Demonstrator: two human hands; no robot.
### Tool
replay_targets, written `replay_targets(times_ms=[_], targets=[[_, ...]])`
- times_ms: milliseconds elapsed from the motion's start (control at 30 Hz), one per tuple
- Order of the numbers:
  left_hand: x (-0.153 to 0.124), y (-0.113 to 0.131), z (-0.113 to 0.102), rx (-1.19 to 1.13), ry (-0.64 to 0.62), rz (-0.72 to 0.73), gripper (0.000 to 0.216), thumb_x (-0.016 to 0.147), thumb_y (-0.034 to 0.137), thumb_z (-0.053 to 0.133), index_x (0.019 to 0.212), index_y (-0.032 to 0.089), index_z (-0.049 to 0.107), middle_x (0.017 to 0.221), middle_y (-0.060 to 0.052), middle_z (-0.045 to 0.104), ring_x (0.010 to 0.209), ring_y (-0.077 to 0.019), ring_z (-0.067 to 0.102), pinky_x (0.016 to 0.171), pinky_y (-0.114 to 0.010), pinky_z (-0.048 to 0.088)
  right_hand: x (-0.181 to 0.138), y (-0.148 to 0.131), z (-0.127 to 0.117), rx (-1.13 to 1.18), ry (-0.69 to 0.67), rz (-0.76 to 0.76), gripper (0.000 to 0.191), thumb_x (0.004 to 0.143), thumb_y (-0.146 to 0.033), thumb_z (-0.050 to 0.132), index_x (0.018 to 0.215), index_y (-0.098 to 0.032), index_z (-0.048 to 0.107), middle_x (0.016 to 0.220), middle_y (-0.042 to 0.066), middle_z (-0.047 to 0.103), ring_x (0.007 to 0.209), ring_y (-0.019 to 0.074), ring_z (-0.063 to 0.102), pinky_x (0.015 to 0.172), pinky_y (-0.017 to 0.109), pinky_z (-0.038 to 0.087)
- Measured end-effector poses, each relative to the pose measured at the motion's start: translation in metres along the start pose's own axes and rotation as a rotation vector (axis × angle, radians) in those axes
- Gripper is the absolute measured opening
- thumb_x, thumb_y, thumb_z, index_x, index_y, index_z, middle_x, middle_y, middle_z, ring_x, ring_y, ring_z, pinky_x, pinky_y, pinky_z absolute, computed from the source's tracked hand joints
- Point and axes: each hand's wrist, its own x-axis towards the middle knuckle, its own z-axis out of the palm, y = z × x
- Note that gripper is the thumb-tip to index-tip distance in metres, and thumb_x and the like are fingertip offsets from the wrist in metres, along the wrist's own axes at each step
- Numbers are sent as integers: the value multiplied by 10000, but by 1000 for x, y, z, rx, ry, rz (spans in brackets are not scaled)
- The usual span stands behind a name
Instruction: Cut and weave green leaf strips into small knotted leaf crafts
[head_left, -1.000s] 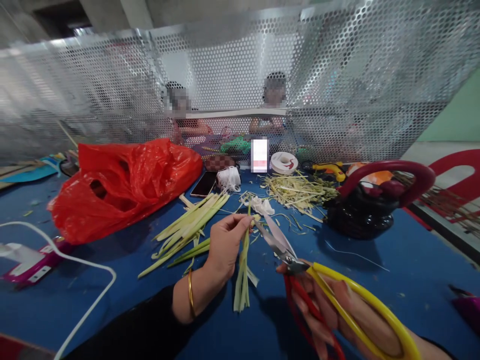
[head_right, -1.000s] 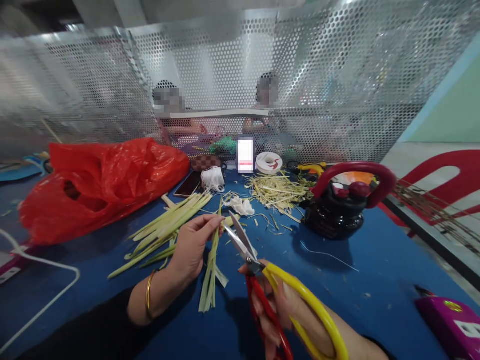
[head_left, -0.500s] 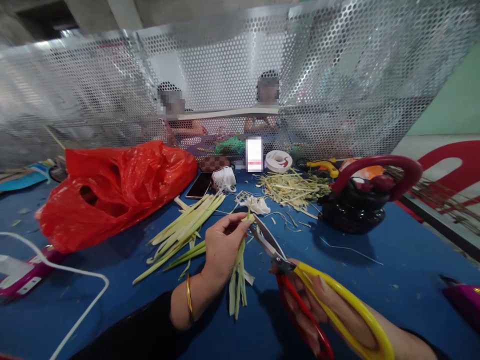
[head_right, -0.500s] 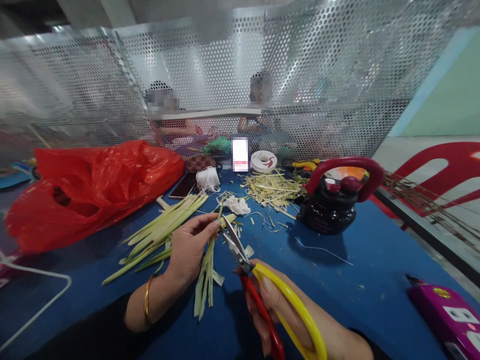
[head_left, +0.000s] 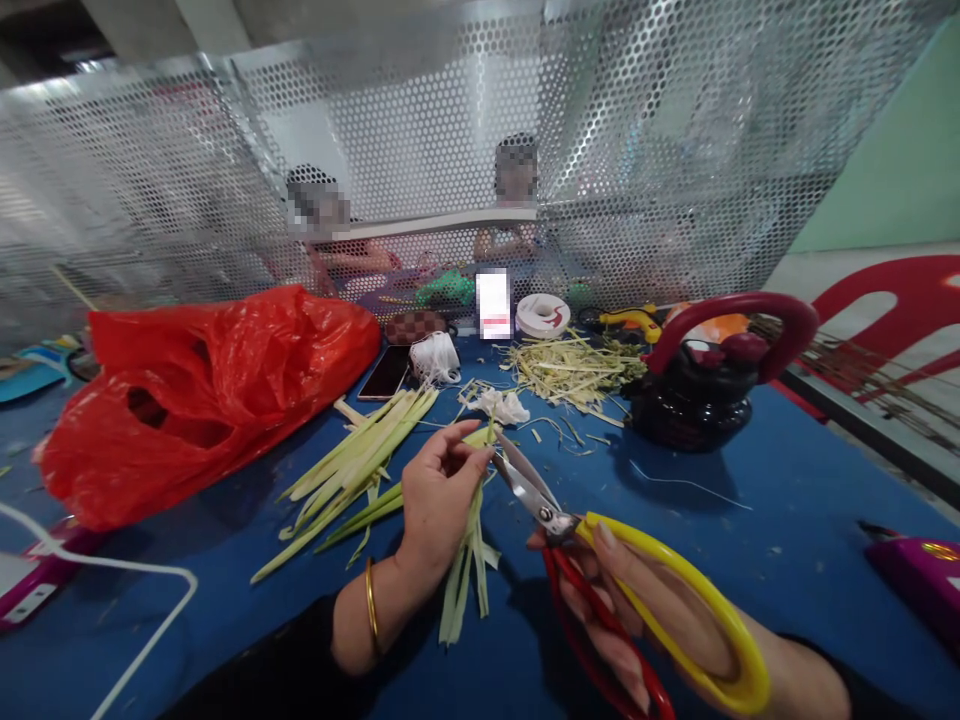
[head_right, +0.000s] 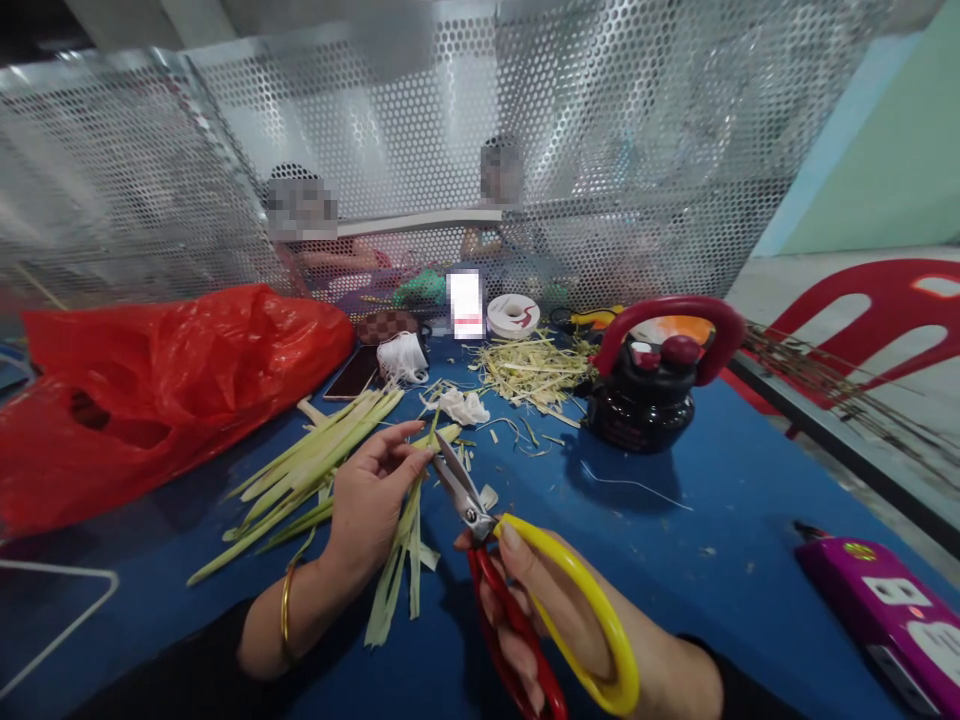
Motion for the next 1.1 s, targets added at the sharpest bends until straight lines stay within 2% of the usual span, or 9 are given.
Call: replay_targets(times_ms=[167, 300, 500, 567, 700, 833, 967, 1033, 1100], targets=[[2, -4, -1, 30, -10, 5, 358, 694, 278, 727, 1026, 168, 650, 643, 43, 591, 598, -89, 546, 634, -211, 474, -1, 0, 1, 46, 2, 35, 575, 850, -673, 483, 1177, -205, 551, 672, -23, 539, 343, 24, 424, 330, 159, 440], [2, -4, -1, 19, -19, 6, 366, 703, 272, 720, 1040, 153, 644, 648, 41, 584, 618, -94, 554, 638, -208, 469, -1, 6, -3, 92, 33, 54, 521, 892, -624, 461, 1214, -217, 515, 684, -38, 530, 318, 7, 379, 300, 129, 387], [2, -5, 0, -33, -4, 15, 356, 681, 275, 740, 1005, 151, 660, 655, 43, 591, 615, -86, 555, 635, -195, 468, -1, 8, -3, 151, -9, 45, 487, 866, -603, 537, 1170, -223, 525, 644, -70, 489, 323, -2, 360, 300, 105, 330], [2, -5, 0, -103, -18, -19, 362, 677, 297, 750, 998, 154, 662, 690, 28, 625, 626, -94, 576, 632, -202, 480, -3, 2, 2, 103, 31, 51, 481, 867, -611, 529, 1158, -228, 529, 652, -70, 495, 327, -9, 355, 309, 102, 312], [1, -3, -1, -220, -89, -179, 310, 668, 333, 755, 914, 152, 704, 693, -4, 673, 559, -99, 579, 568, -215, 485, -8, -10, 11, -68, 112, 25, 494, 840, -650, 531, 1086, -223, 556, 636, -70, 482, 354, -10, 332, 343, 110, 299], [0, -2, -1, -222, -109, -227, 238, 674, 321, 749, 844, 154, 748, 653, -11, 680, 526, -93, 567, 540, -206, 480, -11, -15, 14, -109, 110, 4, 509, 785, -697, 555, 942, -214, 594, 597, -66, 453, 381, 5, 323, 366, 128, 291], [-1, -2, 1, -183, -92, -212, 222, 700, 314, 726, 853, 157, 763, 669, -17, 686, 532, -97, 571, 531, -202, 480, -11, -9, 12, -21, 139, -3, 535, 761, -688, 600, 1077, -256, 595, 693, -37, 526, 431, 30, 365, 403, 149, 344], [-2, -2, 2, -153, -64, -189, 209, 712, 303, 710, 848, 154, 764, 663, -16, 683, 529, -101, 577, 534, -207, 484, -10, -4, 10, -15, 145, -12, 537, 795, -677, 570, 1144, -268, 586, 736, -16, 556, 452, 44, 392, 421, 162, 373], [-2, -3, 2, -114, -45, -155, 201, 718, 295, 701, 849, 156, 765, 663, -14, 684, 534, -107, 589, 542, -211, 490, -9, 0, 7, -96, 141, -82, 521, 850, -667, 489, 1167, -269, 598, 712, -3, 559, 444, 59, 409, 417, 178, 390]])
